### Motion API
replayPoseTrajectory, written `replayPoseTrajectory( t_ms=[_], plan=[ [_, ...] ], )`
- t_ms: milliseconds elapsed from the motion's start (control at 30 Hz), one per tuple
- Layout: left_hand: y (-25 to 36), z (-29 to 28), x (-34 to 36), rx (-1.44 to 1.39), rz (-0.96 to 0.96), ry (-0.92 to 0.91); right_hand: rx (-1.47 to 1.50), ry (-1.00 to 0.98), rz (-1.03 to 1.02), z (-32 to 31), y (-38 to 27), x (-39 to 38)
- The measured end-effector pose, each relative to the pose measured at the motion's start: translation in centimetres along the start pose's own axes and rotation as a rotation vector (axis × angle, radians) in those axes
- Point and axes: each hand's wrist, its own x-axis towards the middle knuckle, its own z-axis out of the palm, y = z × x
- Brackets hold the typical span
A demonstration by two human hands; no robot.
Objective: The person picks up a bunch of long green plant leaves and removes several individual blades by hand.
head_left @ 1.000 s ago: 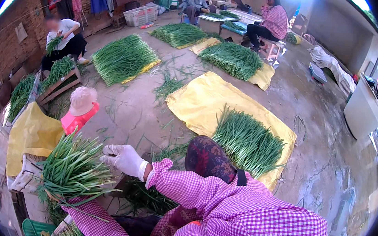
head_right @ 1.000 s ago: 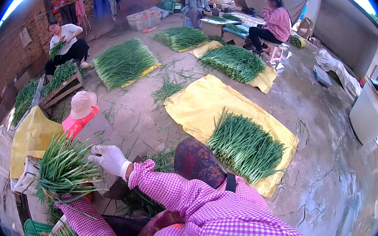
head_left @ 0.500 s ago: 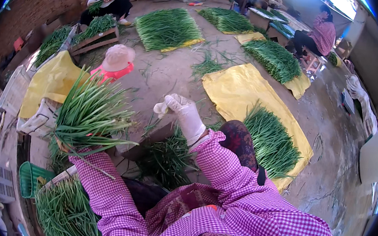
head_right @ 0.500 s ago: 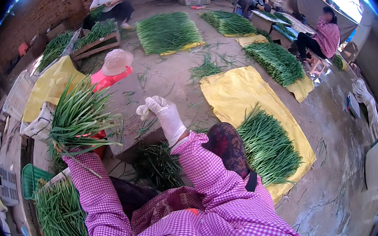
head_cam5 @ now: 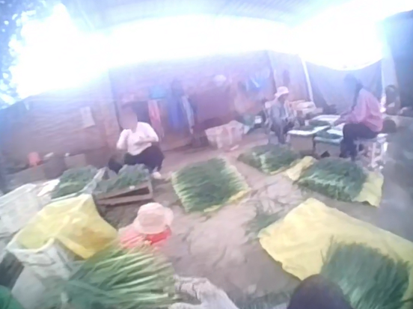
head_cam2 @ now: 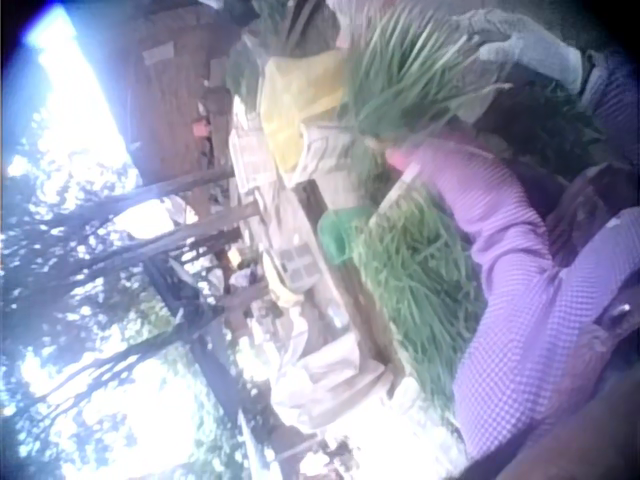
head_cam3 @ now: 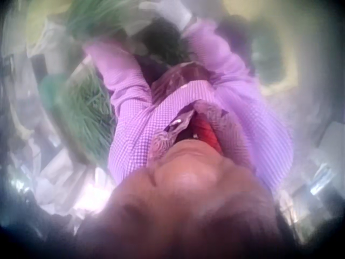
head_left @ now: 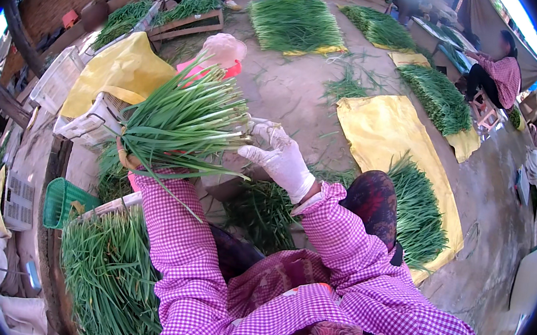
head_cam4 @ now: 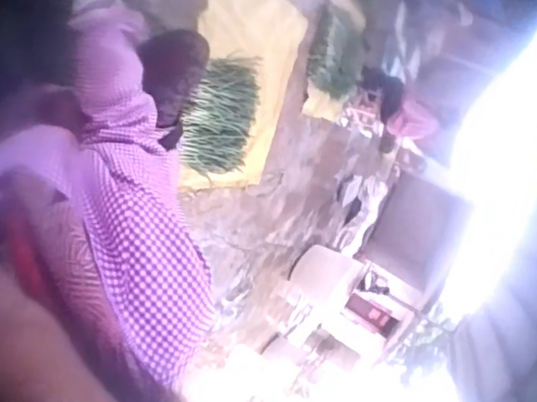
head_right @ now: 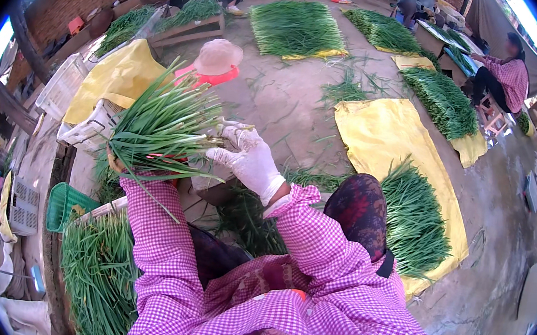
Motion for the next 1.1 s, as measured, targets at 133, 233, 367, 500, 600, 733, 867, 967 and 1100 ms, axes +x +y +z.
replayPoseTrajectory(
  t_ms=[133,233,367,500,600,733,867,967,1100],
  plan=[
    [-7.5,-2.2,2.8,-0.307,0.762,-0.315,0.444,0.173,0.301,1.3,0.3,0.2],
    [-9.1,-2.4,3.9,0.037,1.016,-0.172,0.65,0.271,0.359,-0.7,1.3,0.3],
    [-10.0,-1.0,5.1,-0.364,0.356,-0.209,0.715,0.286,0.253,-1.5,2.1,0.3],
    [-3.3,-4.1,6.3,-0.762,-1.192,-0.528,-0.046,0.303,-0.019,0.4,1.1,-0.1],
    [-3.6,-3.1,6.9,-0.651,-1.057,-0.426,-0.592,0.283,-0.293,2.4,0.3,0.2],
    [-3.2,-3.0,6.1,-0.703,-1.161,-0.635,-0.831,0.212,-0.258,3.4,1.7,0.2],
    [-1.4,-3.2,4.8,-0.704,-1.16,-0.591,-0.822,0.273,-0.19,2.9,3.8,-0.2],
    [-2.4,-3.0,6.5,-0.806,-1.166,-0.568,-0.811,0.342,-0.194,2.5,4.3,-0.4],
    [-4.1,-2.9,7.1,-0.795,-1.156,-0.576,-0.621,0.146,0.088,2.7,4.4,-0.9]
  ],
)
